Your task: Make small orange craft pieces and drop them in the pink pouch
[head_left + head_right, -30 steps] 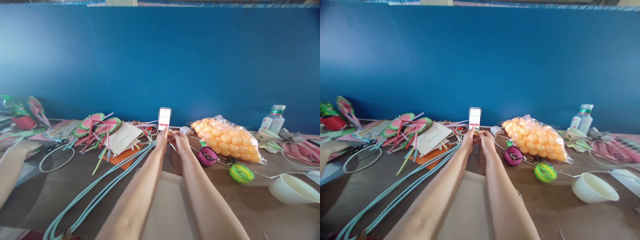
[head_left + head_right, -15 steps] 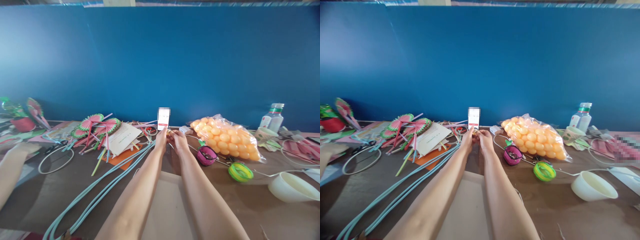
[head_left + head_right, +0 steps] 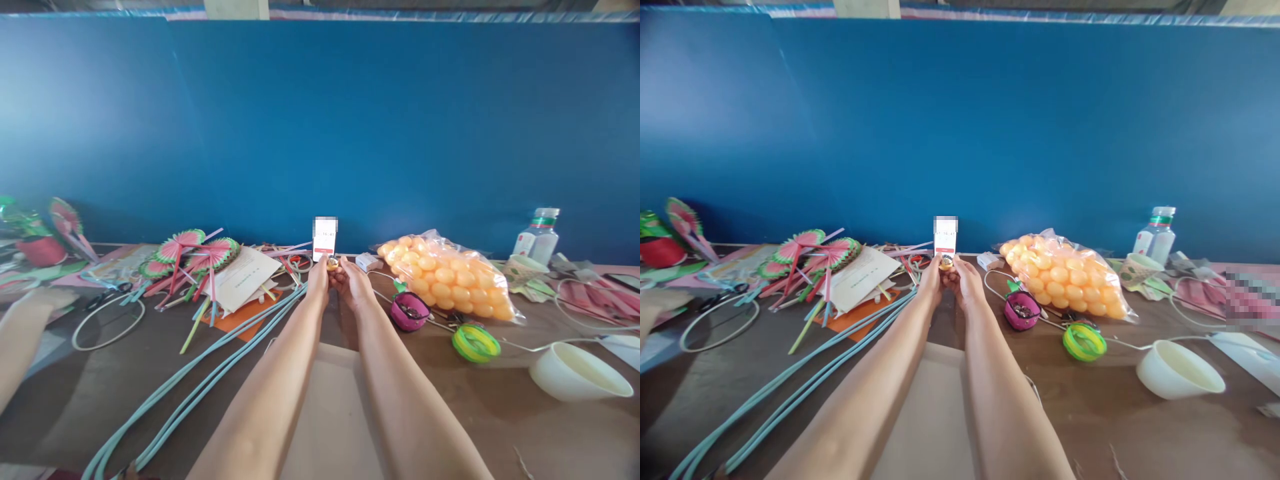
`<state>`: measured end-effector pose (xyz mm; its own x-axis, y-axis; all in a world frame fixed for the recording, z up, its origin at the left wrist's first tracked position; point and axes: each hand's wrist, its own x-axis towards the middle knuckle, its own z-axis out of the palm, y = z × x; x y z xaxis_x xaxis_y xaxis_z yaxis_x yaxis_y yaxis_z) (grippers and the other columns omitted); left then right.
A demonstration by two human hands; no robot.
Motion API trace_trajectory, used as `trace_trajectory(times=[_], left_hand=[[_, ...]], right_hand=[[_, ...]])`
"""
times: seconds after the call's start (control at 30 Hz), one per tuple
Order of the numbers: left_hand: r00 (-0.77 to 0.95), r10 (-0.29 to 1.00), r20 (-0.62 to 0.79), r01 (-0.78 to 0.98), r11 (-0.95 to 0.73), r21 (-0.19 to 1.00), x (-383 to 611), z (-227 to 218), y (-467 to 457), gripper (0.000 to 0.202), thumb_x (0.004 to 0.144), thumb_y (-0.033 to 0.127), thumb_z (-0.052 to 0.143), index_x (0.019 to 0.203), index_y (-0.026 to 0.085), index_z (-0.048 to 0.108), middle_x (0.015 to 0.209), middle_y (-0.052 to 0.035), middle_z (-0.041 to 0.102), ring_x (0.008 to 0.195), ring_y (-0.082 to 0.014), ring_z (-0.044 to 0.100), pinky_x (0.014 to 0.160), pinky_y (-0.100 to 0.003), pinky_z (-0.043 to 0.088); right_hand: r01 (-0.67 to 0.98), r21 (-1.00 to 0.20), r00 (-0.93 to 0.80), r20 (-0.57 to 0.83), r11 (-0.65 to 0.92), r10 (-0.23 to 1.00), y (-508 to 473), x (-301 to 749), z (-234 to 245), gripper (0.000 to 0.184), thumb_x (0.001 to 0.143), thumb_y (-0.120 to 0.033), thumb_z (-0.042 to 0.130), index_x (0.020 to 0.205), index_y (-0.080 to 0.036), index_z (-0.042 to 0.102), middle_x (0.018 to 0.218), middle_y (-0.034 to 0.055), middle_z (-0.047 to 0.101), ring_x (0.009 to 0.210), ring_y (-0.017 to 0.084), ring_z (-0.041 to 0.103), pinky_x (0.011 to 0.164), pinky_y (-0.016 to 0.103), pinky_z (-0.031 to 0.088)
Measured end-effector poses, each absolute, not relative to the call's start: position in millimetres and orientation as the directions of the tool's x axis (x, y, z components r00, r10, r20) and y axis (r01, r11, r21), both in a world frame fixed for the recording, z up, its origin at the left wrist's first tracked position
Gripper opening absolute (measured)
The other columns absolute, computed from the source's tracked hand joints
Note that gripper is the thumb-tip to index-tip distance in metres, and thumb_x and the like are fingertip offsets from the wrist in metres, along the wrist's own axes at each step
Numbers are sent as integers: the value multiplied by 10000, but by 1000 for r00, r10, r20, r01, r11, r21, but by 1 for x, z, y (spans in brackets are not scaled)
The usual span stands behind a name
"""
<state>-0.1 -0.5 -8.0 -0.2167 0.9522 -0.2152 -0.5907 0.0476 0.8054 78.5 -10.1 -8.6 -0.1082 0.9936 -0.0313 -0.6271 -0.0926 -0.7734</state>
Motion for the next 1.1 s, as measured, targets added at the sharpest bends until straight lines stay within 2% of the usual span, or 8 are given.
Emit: trace_trajectory(times=[0.23, 0.4, 0.57, 0.67, 0.8, 0.93, 1.1], left_hand=[[-255, 959, -125, -464, -8, 886, 1, -10, -2, 307, 820, 456, 637, 817, 149, 631, 569, 2, 560, 434, -91, 489, 414, -193, 328], [-258, 961, -100, -445, -27, 895, 1, -10, -4, 314, 821, 470, 632, 825, 156, 622, 568, 17, 530, 432, -84, 460, 412, -191, 309], [-211, 974, -86, -427, -13, 904, 0, -15, -1, 381, 827, 536, 605, 828, 155, 612, 541, 21, 499, 411, -88, 433, 401, -201, 289], [-210, 973, -100, -418, 3, 908, 0, -15, -1, 401, 827, 557, 602, 848, 157, 616, 530, 30, 484, 403, -83, 421, 406, -199, 289], [-218, 973, -80, -427, -21, 904, 0, -11, -3, 447, 796, 601, 632, 807, 156, 606, 515, 33, 475, 383, -67, 395, 396, -190, 259], [-201, 975, -97, -462, -7, 887, -1, -9, -3, 481, 807, 634, 595, 782, 155, 601, 521, 12, 509, 384, -82, 435, 384, -190, 261], [-231, 967, -112, -453, -4, 891, 0, -9, -4, 461, 809, 616, 603, 753, 158, 588, 513, 17, 495, 375, -75, 399, 386, -194, 251]], right_hand=[[-577, -810, -115, -49, -107, 992, -8, 78, -11, 269, 718, -323, 816, 676, -179, 592, 527, -46, 543, 440, 62, 481, 439, 164, 492], [-582, -807, -131, -34, -104, 991, -10, 79, -10, 218, 710, -292, 805, 715, -183, 616, 488, -57, 503, 440, 71, 471, 436, 170, 478], [-528, -844, -154, -15, -95, 988, -9, 80, -10, 254, 725, -354, 794, 730, -191, 600, 485, -66, 487, 406, 68, 421, 403, 180, 427], [-516, -851, -110, -44, -95, 993, -8, 79, -12, 300, 701, -385, 818, 722, -199, 584, 503, -62, 514, 416, 75, 448, 391, 184, 406], [-539, -835, -96, -71, -112, 993, -9, 79, -11, 389, 687, -455, 832, 669, -207, 532, 529, -44, 557, 455, 88, 508, 387, 179, 392], [-592, -786, -167, -94, -177, 981, -11, 79, -6, 386, 755, -532, 762, 729, -190, 586, 520, -51, 537, 434, 74, 476, 390, 176, 404], [-576, -795, -178, -106, -190, 978, -14, 80, -3, 393, 733, -485, 797, 673, -185, 551, 534, -41, 556, 452, 73, 498, 402, 171, 414]])
